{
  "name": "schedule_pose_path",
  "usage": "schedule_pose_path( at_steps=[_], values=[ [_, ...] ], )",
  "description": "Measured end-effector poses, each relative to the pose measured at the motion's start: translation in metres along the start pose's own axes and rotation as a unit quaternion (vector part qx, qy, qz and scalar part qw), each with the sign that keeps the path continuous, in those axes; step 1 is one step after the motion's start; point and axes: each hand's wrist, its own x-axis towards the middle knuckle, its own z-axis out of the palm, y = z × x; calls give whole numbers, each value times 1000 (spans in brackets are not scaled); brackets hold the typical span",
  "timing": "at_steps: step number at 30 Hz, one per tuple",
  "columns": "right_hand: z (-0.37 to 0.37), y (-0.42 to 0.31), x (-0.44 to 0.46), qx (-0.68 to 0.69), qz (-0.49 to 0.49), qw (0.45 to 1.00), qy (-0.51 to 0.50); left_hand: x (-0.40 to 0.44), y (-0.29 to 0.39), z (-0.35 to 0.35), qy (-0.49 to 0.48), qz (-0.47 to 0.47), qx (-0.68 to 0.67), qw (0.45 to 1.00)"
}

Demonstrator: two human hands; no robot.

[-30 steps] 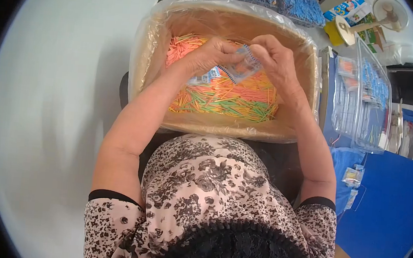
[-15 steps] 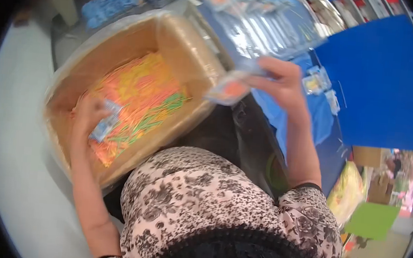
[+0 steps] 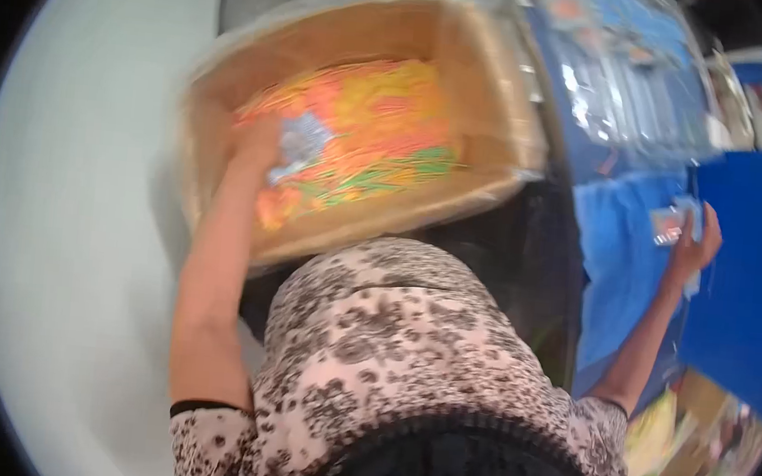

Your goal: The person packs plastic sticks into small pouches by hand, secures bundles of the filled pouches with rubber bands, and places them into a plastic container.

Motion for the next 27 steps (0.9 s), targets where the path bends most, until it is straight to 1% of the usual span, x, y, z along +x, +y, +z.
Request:
schedule_pose_path(
  at_steps=[1,2,3,4,5,6,7,8,9,11,13,15,17,18,19,20,21,22,23,24,25,26,27],
  values=[
    [-9,-50,20,13,-26,998,53,-5,2,-10,-5,-1,-1,1000],
    [-13,-86,37,31,-30,998,52,-8,9,-27,-8,7,-5,1000],
    [-18,-120,48,100,-71,991,52,-12,13,-42,-12,-6,-4,1000],
    [-23,-151,52,162,-109,979,53,-13,21,-52,-44,-6,-6,999],
    [-24,-189,62,240,-134,962,5,-13,23,-57,-78,-7,-11,997],
    [-20,-227,74,315,-158,935,-43,-11,22,-53,-81,-13,-13,997],
    [-15,-265,84,376,-146,903,-148,-8,19,-47,-56,-10,-16,998],
    [-6,-296,94,429,-132,857,-252,-4,16,-41,-30,-6,-18,999],
    [19,-318,96,447,-184,817,-315,-4,15,-38,-3,-2,-21,1000],
    [69,-356,98,397,-303,765,-407,-10,21,-50,-19,-22,-16,999],
    [122,-387,98,293,-365,744,-478,-16,32,-67,-50,-45,-12,998],
    [174,-406,93,188,-391,761,-483,-23,40,-87,-55,-44,-16,997],
    [206,-414,86,172,-405,761,-477,-27,43,-100,-68,-35,-17,997],
    [228,-401,75,155,-409,763,-476,-19,57,-91,-65,-34,-26,997],
    [236,-401,73,141,-417,762,-474,-17,60,-89,-40,-34,-25,998],
    [237,-403,73,136,-425,758,-475,-16,63,-87,-16,-34,-24,999],
    [236,-404,72,139,-410,758,-488,-18,66,-87,10,-37,-20,999],
    [235,-405,70,141,-392,757,-504,-18,67,-86,10,-40,-27,999],
    [234,-405,68,142,-371,755,-521,-17,68,-85,32,-24,-51,998],
    [234,-403,66,136,-374,754,-522,-16,70,-84,53,-5,-76,996],
    [234,-400,65,160,-365,762,-509,-18,74,-87,74,9,-97,992],
    [235,-397,63,182,-356,770,-497,-18,76,-89,74,7,-103,992],
    [236,-396,61,204,-346,778,-484,-18,78,-92,50,8,-114,992]
  ],
)
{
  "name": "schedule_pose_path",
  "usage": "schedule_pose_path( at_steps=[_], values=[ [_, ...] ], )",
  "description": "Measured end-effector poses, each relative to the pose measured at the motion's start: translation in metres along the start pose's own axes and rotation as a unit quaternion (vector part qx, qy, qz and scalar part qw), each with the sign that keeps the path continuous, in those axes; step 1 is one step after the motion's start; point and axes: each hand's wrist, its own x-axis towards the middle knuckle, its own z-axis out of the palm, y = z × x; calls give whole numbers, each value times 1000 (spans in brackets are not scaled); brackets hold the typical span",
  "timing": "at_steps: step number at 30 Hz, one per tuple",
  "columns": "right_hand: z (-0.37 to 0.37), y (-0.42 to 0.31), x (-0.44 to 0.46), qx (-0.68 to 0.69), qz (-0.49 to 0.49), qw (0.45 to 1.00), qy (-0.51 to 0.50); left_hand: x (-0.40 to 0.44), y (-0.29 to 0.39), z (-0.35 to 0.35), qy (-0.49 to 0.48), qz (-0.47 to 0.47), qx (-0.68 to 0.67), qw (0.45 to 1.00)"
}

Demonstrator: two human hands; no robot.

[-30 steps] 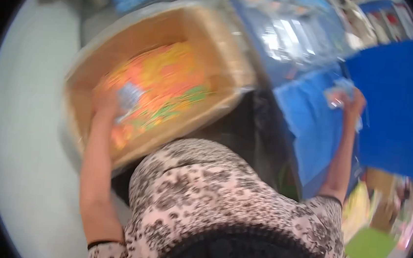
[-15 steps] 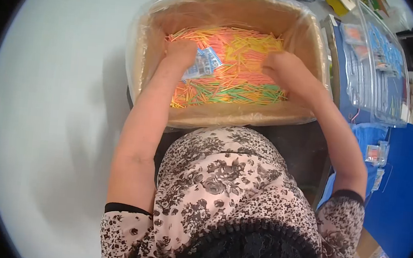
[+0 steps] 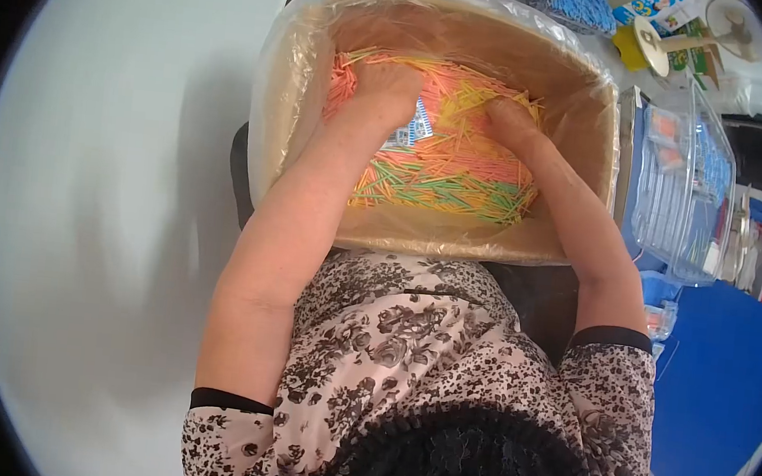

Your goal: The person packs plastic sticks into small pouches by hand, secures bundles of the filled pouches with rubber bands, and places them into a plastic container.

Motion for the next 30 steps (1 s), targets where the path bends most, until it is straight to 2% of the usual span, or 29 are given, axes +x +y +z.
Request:
schedule_pose_path(
  at_steps=[3,10,13,15,17,20,21,23,24,26,27,29,30],
  values=[
    [5,1,-5,20,-6,1000,10,-2,4,-5,-40,-6,-16,999],
    [1,9,0,65,-20,997,36,3,2,4,61,42,-55,996],
    [-21,6,-1,65,-19,997,21,-1,5,-3,58,42,-80,994],
    [-27,11,4,119,7,992,38,1,7,-3,58,41,-93,993],
    [-32,16,5,145,18,988,46,4,9,10,62,59,-187,979],
    [-86,-4,-10,356,94,929,-32,6,18,12,45,82,-263,960],
    [-96,-14,-14,355,89,930,-33,5,22,11,27,95,-292,951],
    [-108,-38,-23,473,62,878,-37,1,28,14,11,100,-322,941],
    [-111,-47,-25,528,49,847,-39,-3,31,16,-24,116,-440,890],
    [-112,-59,-24,534,43,843,-47,-8,34,19,-90,145,-650,741],
    [-112,-63,-24,540,42,839,-52,-10,32,19,-88,143,-649,742],
    [-111,-65,-23,547,39,835,-55,-11,29,17,-152,107,-663,725],
    [-111,-65,-23,472,28,881,-19,-11,28,15,-184,90,-669,715]
  ],
)
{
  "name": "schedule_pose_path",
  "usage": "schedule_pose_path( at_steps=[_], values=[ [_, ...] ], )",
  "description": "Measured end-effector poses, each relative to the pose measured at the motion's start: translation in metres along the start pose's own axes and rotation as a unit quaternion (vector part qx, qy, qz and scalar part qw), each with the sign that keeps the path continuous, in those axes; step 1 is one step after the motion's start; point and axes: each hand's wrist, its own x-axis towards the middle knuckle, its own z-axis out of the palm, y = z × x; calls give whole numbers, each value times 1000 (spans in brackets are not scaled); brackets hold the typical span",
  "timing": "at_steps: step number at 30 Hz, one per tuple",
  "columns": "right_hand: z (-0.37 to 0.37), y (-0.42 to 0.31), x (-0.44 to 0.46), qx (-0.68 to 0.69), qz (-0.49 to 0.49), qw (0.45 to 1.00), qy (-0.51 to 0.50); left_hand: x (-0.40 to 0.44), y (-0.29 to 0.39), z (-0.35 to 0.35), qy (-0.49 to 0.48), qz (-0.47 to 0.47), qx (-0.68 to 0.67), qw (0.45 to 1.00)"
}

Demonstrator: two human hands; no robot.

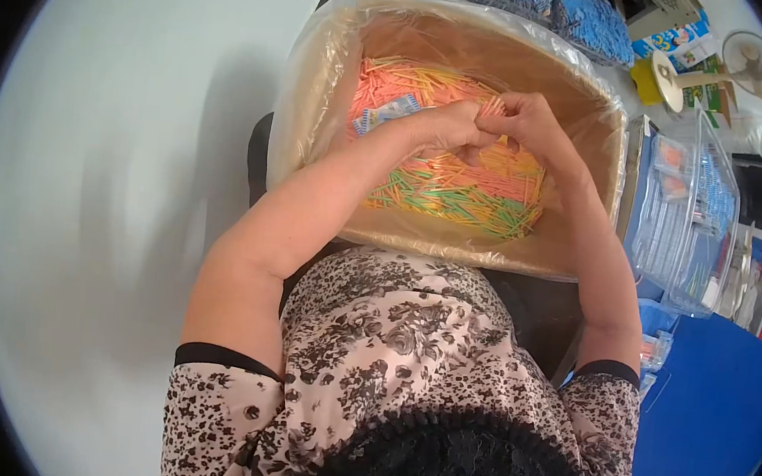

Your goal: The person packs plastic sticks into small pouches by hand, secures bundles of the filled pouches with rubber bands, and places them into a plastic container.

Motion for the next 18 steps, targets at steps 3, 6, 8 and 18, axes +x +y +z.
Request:
schedule_pose_path(
  at_steps=[3,6,8,18],
  values=[
    [1,3,-1,-178,-53,981,61,3,-2,-5,0,-29,-19,999],
    [10,7,-10,-78,-232,962,120,4,-4,-1,3,-44,-67,997],
    [10,2,-18,-64,-193,977,67,4,-5,1,4,-47,-141,989],
    [22,-10,-15,-271,-272,918,103,5,-1,1,-7,60,-264,963]
  ],
)
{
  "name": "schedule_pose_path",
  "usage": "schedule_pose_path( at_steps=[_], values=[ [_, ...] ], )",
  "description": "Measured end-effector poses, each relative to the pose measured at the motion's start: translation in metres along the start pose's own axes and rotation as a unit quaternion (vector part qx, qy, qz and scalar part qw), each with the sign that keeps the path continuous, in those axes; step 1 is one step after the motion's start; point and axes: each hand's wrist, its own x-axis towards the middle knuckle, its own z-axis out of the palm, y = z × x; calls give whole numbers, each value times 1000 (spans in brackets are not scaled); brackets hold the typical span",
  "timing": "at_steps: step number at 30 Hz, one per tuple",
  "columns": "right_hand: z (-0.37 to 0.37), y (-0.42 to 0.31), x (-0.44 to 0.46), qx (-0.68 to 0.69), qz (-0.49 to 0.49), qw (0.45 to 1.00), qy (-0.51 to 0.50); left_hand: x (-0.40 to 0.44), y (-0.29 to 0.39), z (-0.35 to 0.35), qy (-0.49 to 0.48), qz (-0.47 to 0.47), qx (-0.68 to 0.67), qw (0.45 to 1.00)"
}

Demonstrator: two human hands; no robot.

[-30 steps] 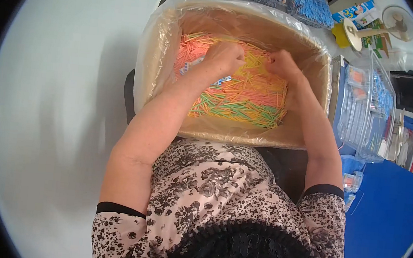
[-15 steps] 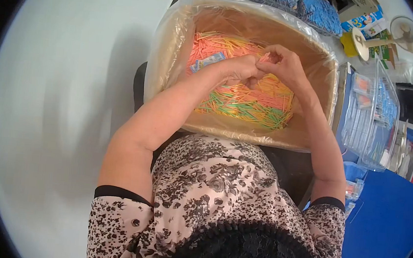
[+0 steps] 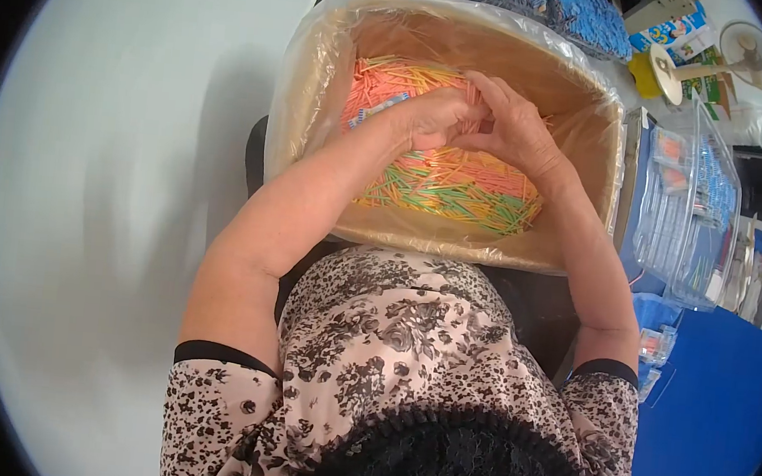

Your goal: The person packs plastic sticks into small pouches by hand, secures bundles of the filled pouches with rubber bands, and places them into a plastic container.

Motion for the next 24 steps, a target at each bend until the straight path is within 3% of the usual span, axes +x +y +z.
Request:
schedule_pose_path(
  at_steps=[3,5,9,12,16,18,24],
  values=[
    [-4,-2,2,64,54,996,-33,-7,7,12,51,11,1,999],
    [-5,2,0,95,84,991,-49,-13,14,18,59,-13,123,991],
    [-3,20,1,102,51,990,80,0,6,-5,45,-61,231,970],
    [4,12,4,19,202,978,51,1,8,-3,30,-61,288,955],
    [20,13,15,130,204,964,110,-12,26,16,41,-23,360,932],
    [28,15,17,150,203,957,140,-18,36,23,81,-16,375,923],
    [44,20,23,162,193,948,195,-7,28,-11,57,-31,391,918]
  ],
)
